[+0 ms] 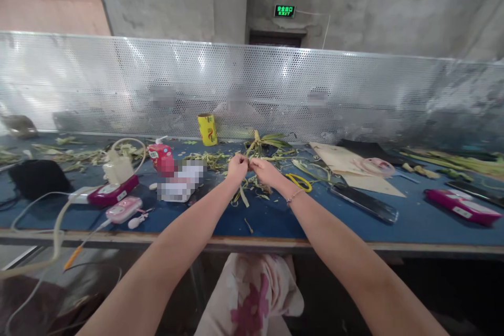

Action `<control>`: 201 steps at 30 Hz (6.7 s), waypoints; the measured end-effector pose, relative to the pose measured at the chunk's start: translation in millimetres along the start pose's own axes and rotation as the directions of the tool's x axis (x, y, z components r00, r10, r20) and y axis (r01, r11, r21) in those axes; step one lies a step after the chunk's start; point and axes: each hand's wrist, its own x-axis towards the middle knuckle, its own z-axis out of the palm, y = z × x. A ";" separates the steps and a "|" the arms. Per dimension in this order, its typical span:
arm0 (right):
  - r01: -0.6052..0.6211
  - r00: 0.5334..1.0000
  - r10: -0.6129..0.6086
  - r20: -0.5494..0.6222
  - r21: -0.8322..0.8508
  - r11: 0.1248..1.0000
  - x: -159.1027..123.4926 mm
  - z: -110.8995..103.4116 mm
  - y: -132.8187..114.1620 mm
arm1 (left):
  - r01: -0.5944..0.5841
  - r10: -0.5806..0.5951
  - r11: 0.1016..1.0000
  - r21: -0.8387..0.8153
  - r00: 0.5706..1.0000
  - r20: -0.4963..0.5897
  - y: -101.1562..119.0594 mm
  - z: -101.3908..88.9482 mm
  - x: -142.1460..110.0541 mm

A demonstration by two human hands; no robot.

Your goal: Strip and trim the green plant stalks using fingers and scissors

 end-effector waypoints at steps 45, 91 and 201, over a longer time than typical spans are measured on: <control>-0.151 0.931 0.233 -0.280 0.285 0.947 1.1 -8.5 7.2 | -0.430 0.414 0.884 0.183 0.902 0.121 27.6 -18.1 -9.0; 0.025 0.857 0.011 -0.515 0.063 0.998 -0.1 -19.5 16.5 | -0.089 0.105 0.994 -0.064 0.942 0.317 23.2 -3.2 -7.7; 0.174 0.895 -0.246 -0.371 -0.218 0.960 -1.3 -18.2 16.8 | -0.112 0.121 0.992 -0.053 0.971 0.205 28.6 -16.3 -3.3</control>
